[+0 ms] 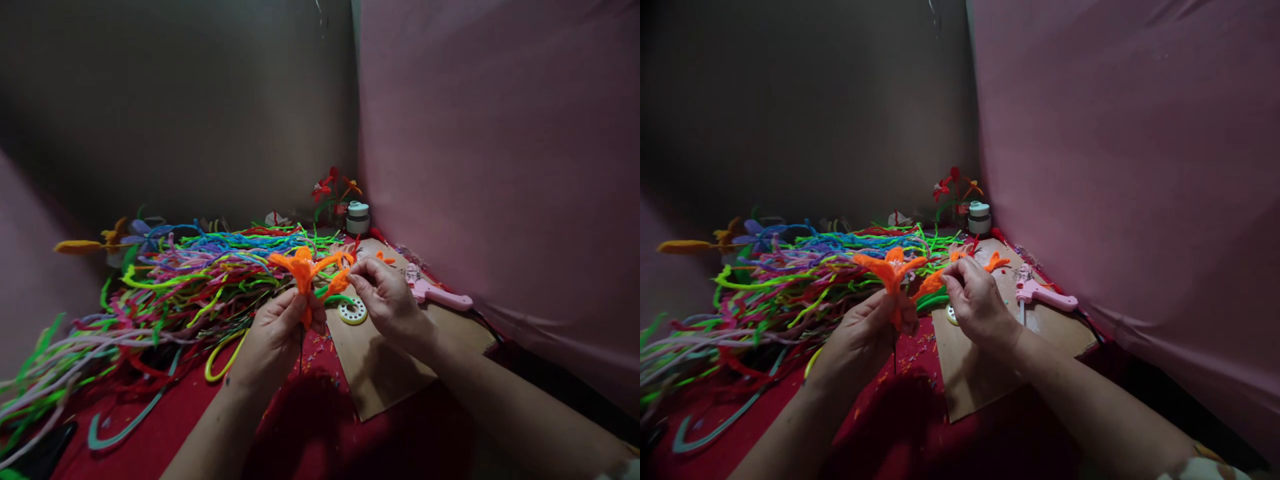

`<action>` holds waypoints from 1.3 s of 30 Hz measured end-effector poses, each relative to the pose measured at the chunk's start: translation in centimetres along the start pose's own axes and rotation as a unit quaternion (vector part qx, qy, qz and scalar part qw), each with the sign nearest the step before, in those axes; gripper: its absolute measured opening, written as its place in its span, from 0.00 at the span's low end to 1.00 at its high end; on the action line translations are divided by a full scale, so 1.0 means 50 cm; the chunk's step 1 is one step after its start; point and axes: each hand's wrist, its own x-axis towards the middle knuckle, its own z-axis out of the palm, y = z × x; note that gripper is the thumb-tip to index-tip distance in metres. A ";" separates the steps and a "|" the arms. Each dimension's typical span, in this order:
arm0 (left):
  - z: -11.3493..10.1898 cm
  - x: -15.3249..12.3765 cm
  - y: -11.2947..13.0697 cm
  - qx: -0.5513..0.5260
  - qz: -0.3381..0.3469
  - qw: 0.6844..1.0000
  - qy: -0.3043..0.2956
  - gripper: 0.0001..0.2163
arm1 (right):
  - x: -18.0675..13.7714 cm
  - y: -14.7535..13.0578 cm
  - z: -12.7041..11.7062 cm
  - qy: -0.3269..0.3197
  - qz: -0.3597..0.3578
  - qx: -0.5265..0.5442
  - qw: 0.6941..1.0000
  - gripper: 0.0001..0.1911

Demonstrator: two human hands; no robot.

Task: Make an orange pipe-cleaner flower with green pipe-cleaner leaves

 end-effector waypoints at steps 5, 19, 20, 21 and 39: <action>-0.006 0.001 0.000 -0.016 0.006 1.000 0.006 0.10 | 0.001 -0.005 -0.004 0.029 0.002 -0.032 0.999 0.05; -0.013 0.010 -0.003 -0.067 0.025 0.997 0.031 0.08 | -0.090 0.193 -0.186 -0.072 0.061 -0.471 0.877 0.16; -0.013 0.010 -0.004 -0.069 0.026 0.997 0.031 0.08 | -0.098 0.199 -0.194 -0.092 0.075 -0.488 0.865 0.16; -0.014 0.011 -0.005 -0.070 0.029 0.997 0.030 0.08 | -0.103 0.202 -0.198 -0.106 0.084 -0.501 0.855 0.16; -0.009 0.018 -0.005 -0.136 0.109 0.977 0.123 0.07 | -0.105 0.132 -0.182 0.032 0.009 -0.172 0.985 0.08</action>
